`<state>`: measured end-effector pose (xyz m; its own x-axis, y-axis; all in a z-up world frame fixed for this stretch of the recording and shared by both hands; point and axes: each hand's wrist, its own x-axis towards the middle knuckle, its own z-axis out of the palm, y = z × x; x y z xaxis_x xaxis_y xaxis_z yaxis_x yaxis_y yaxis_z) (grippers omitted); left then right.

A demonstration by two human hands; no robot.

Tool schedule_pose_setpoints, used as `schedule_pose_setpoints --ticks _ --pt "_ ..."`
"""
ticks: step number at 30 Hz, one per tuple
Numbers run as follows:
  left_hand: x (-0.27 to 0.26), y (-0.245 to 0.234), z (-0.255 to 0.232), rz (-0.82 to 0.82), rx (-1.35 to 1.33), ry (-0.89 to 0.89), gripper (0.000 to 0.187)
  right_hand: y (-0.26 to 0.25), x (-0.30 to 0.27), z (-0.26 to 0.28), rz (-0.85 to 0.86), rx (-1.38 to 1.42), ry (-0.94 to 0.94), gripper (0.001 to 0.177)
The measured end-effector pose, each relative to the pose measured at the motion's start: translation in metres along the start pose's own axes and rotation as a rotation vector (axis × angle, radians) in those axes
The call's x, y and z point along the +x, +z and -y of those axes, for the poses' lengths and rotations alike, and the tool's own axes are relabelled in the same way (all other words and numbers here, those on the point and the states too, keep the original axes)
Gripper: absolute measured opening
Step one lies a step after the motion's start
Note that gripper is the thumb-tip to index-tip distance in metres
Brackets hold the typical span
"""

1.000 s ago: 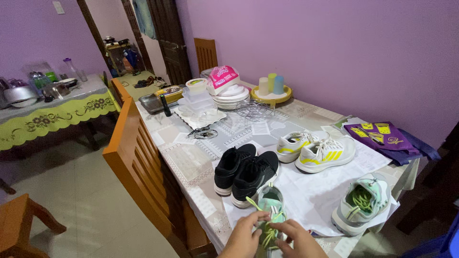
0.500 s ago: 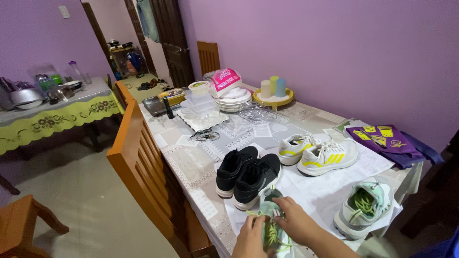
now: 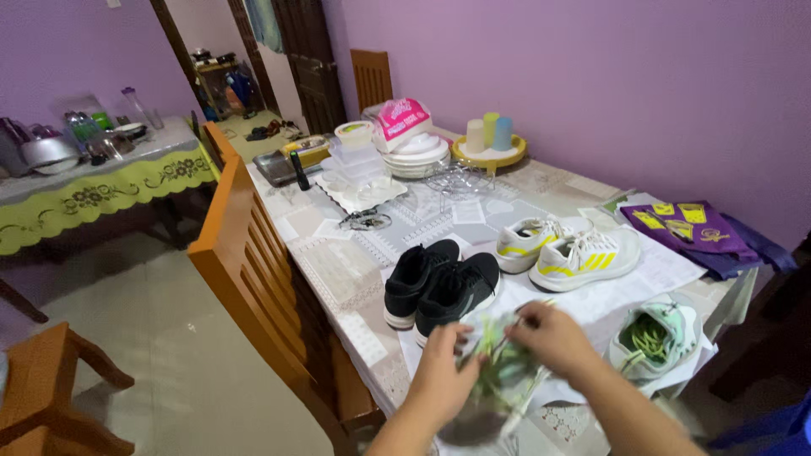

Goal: The person removes a shoelace from a light-colored sneaker and then re-laces the same shoe by threading the lace through the eyelets and tying a knot. The task is performed on a dining table with other shoes and household items nearby.

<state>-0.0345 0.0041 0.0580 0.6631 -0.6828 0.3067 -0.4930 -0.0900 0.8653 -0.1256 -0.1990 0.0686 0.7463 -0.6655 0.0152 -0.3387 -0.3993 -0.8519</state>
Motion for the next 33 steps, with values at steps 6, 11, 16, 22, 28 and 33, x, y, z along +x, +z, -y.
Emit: schedule_pose_setpoints --ticks 6,11,16,22,28,33 --pt "0.034 0.006 -0.024 0.017 0.207 0.094 0.028 -0.033 -0.01 0.016 -0.159 0.186 0.189 0.034" --pt "0.05 0.015 -0.034 0.018 0.234 0.052 0.037 -0.053 -0.008 0.009 -0.19 0.473 0.334 0.022" --pt "0.072 0.019 -0.027 -0.066 0.247 0.151 0.052 -0.065 0.006 -0.005 -0.233 0.797 0.481 0.013" --pt "0.115 0.016 -0.017 -0.081 0.197 0.132 0.052 -0.072 0.042 -0.016 -0.225 1.046 0.499 0.016" --pt "0.141 0.011 0.008 -0.064 0.189 0.071 0.044 -0.067 0.096 -0.032 -0.256 1.07 0.429 0.015" --pt "0.153 0.017 0.027 0.014 0.176 -0.066 0.042 -0.044 0.139 -0.054 -0.297 1.096 0.524 0.016"
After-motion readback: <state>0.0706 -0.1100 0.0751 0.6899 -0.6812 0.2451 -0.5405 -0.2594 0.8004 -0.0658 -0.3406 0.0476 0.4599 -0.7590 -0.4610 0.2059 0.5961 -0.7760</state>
